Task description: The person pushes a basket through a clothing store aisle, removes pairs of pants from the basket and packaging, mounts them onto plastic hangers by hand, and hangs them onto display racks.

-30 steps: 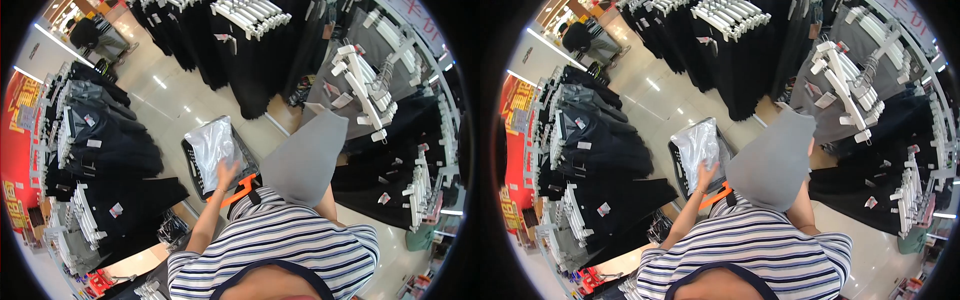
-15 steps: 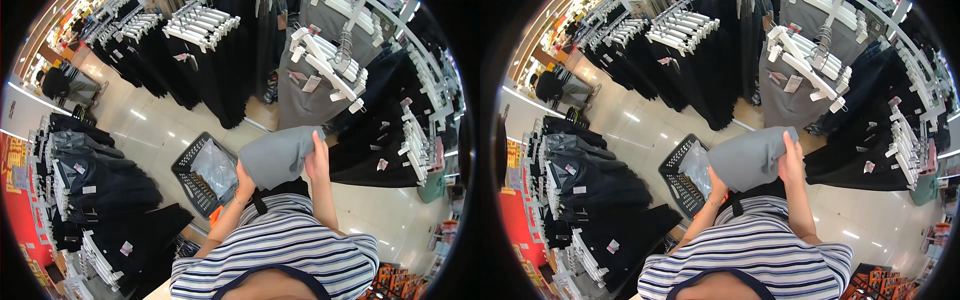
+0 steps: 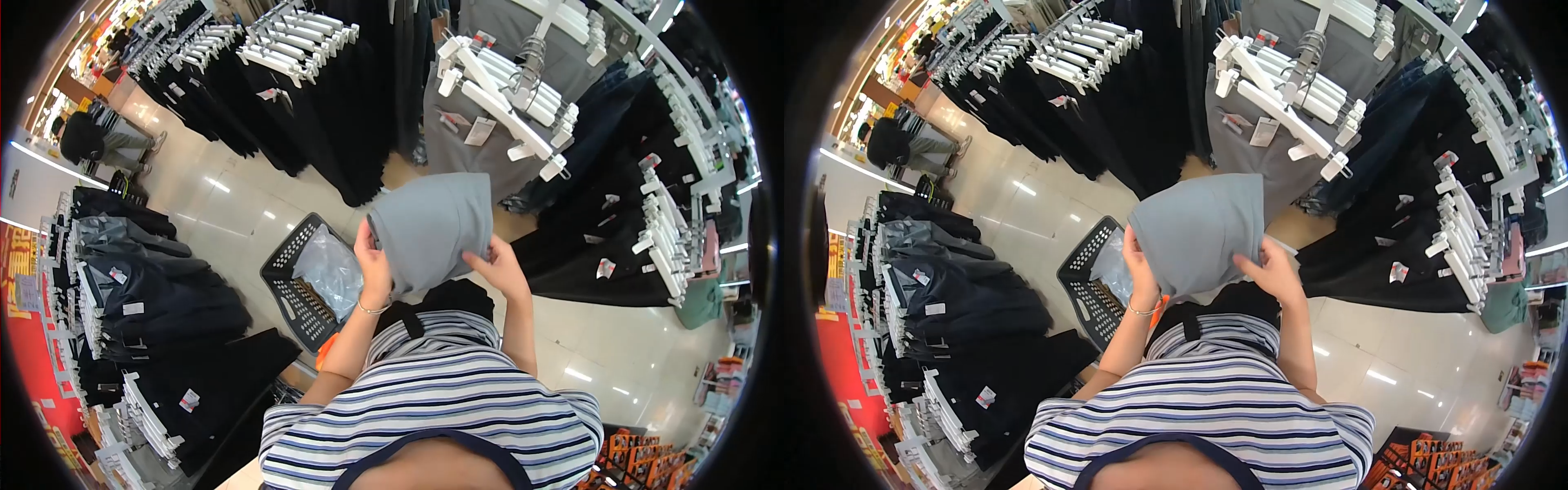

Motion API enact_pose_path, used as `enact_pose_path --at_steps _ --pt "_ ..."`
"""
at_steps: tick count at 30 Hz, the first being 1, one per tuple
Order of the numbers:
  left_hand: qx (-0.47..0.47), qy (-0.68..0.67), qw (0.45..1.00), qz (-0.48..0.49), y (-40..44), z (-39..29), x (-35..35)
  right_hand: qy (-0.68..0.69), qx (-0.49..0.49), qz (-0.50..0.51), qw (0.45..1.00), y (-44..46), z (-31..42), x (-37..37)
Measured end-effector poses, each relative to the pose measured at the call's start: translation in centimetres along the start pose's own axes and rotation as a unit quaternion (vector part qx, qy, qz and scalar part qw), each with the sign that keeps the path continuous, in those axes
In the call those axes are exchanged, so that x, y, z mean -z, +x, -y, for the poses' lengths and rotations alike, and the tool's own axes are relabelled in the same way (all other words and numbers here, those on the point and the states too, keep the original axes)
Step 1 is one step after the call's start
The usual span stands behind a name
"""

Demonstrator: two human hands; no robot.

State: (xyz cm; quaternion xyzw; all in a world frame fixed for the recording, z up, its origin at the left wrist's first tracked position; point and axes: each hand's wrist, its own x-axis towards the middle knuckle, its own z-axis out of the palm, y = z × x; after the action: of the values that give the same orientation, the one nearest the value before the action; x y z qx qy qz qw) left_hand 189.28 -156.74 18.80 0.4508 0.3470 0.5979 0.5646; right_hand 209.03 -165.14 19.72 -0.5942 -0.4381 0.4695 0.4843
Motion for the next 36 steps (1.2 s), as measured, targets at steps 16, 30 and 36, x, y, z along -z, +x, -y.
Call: enact_pose_path --at_steps 16,30,36 --pt "-0.442 0.35 0.692 0.451 -3.5 -5.5 -6.4 0.394 0.079 0.118 0.908 4.6 0.9 5.2" --pt "0.271 -0.187 0.931 0.155 -1.2 5.8 -0.9 -0.168 0.478 0.257 0.823 2.2 7.8 5.3" --pt "0.176 -0.064 0.962 0.197 1.9 1.3 -2.1 -0.458 0.525 -0.045 0.716 1.7 3.2 5.1"
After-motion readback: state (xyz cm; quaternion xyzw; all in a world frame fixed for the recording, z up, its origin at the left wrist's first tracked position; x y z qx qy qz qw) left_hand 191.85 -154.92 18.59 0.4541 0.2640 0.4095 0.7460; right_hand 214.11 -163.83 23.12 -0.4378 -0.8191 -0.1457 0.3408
